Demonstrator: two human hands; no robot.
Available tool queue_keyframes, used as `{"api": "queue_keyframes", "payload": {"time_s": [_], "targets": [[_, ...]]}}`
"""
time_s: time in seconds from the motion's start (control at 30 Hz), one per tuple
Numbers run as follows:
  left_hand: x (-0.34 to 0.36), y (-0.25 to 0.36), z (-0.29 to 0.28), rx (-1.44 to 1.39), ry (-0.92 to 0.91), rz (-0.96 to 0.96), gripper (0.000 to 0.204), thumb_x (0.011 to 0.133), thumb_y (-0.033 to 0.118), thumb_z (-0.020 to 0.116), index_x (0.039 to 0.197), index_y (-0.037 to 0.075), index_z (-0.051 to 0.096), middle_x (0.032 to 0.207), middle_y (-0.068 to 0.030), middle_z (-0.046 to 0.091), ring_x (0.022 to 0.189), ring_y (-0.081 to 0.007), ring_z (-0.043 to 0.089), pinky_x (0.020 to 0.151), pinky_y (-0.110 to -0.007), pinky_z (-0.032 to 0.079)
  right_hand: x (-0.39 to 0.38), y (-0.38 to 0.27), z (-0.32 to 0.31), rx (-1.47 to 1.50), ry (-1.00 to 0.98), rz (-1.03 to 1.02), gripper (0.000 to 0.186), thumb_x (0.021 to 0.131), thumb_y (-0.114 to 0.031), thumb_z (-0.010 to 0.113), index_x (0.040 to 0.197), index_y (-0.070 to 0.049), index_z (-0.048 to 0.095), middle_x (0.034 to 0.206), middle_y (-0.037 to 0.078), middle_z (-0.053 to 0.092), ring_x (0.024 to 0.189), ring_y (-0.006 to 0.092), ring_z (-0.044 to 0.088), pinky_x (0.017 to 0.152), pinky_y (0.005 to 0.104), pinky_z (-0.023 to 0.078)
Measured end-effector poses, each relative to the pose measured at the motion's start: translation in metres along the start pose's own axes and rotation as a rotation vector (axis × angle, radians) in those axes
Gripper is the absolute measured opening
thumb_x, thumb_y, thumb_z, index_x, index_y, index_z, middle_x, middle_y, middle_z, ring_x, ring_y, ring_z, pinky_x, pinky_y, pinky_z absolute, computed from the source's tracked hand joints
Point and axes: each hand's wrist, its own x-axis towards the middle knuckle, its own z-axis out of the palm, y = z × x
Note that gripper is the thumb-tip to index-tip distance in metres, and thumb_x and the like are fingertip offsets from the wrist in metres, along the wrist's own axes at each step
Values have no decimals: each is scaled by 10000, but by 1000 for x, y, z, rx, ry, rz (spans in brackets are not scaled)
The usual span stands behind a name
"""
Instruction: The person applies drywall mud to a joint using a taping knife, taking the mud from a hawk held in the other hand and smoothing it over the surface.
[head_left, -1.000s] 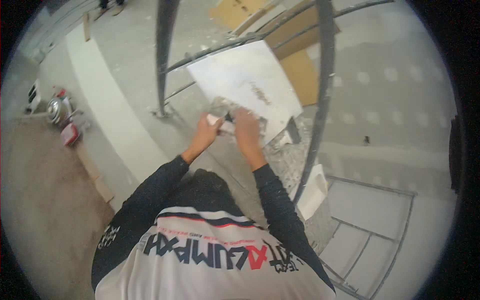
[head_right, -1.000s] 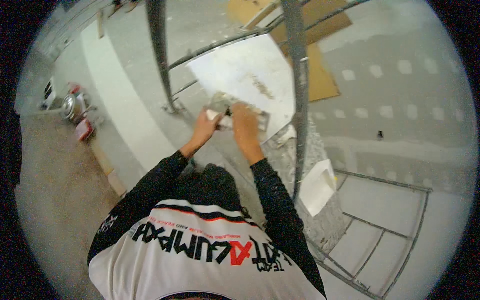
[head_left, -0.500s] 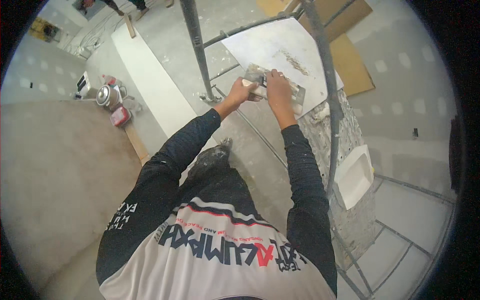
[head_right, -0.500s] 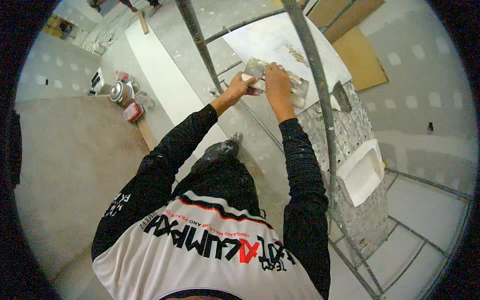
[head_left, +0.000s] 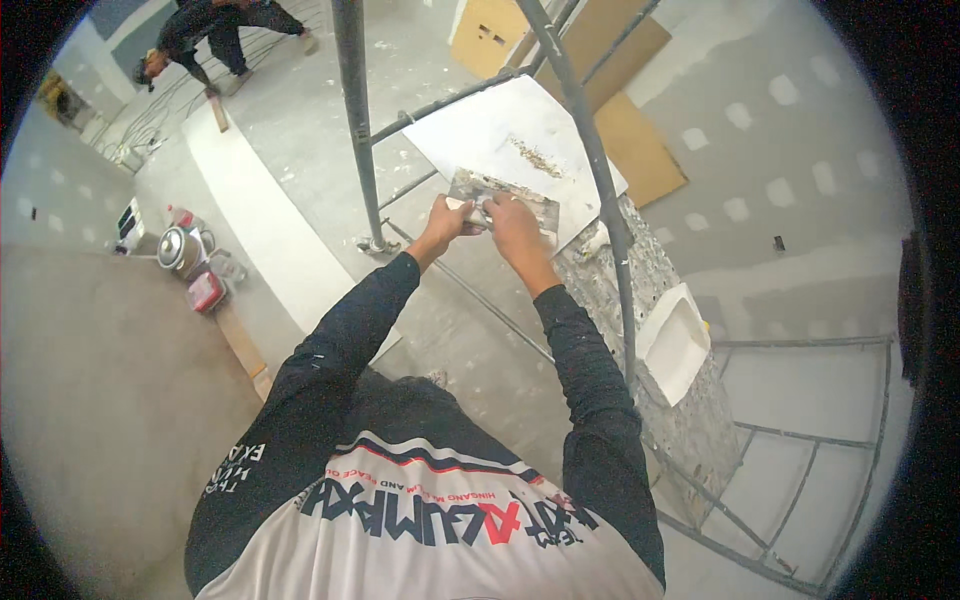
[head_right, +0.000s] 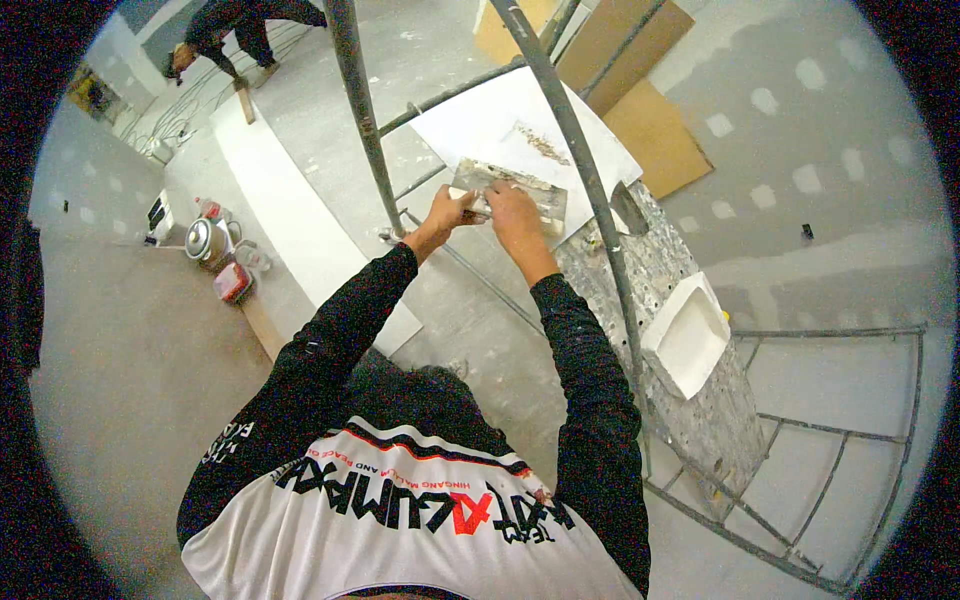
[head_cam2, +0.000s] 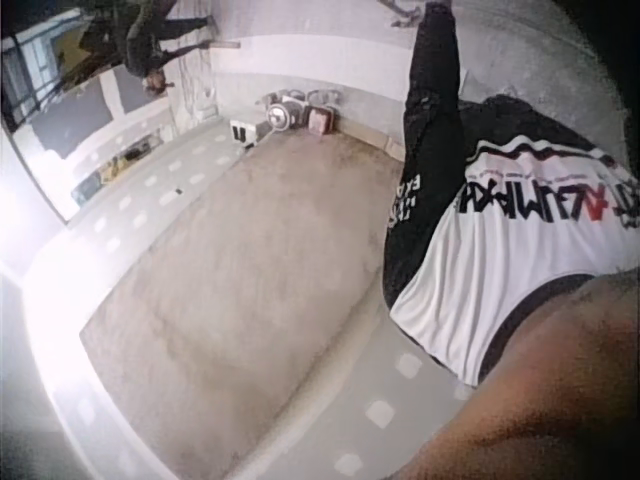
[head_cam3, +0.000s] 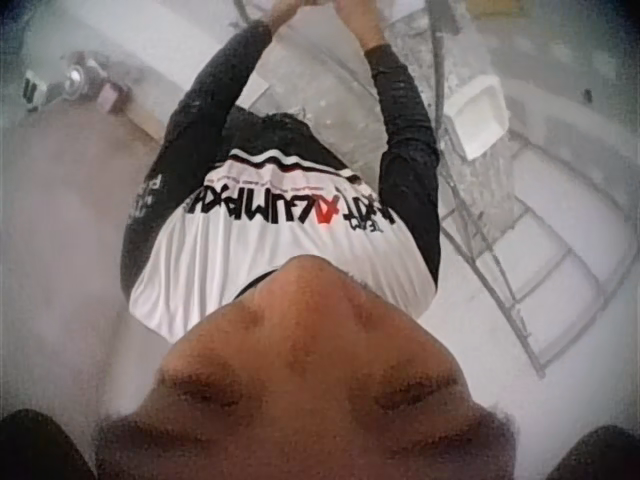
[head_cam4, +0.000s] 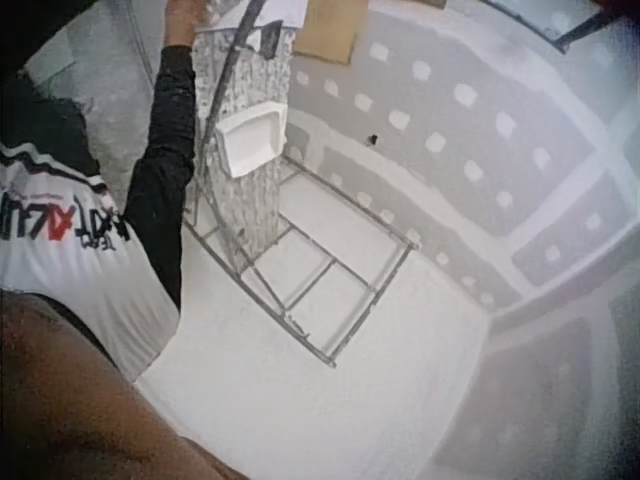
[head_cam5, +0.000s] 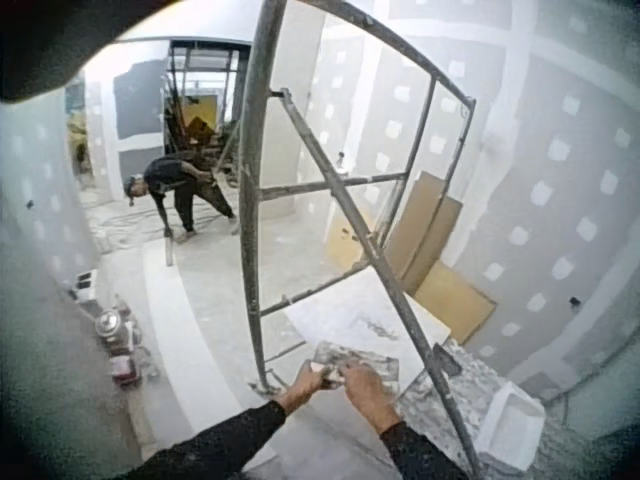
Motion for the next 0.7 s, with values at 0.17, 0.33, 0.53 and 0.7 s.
{"api": "queue_keyframes", "payload": {"time_s": [0.17,0.33,0.53,0.7], "targets": [[1,3,2,-96,-130,10,444,1029,156,617,1326,-78,385,1123,-231,656,870,-331,748,744,-414,678,35,-2,-2,-144,48,72,165,841,-38,597,979,-57,686,1027,136,650,1010,344,664,863,453,555],[20,4,-32,-86,-355,-130,345,1039,114,570,1317,-68,479,1137,-202,693,900,-311,756,768,-392,666,41,-16,7,-163,-12,165,247,792,3,608,1020,-62,677,1037,137,646,1021,360,639,835,466,534],[14,-2,-22,-168,-428,-214,313,1026,78,559,1221,-162,509,1058,-264,702,816,-329,767,629,-404,671,38,-28,-6,-150,-49,219,234,818,1,591,1027,-46,686,1066,142,653,996,374,649,838,476,540],[17,-15,-21,-94,-207,-80,334,1013,78,580,1219,-163,471,1011,-282,693,761,-333,762,581,-393,656,54,-9,0,-141,-83,185,262,821,-1,589,1049,-77,695,1041,140,649,1003,362,652,837,475,538]]}}
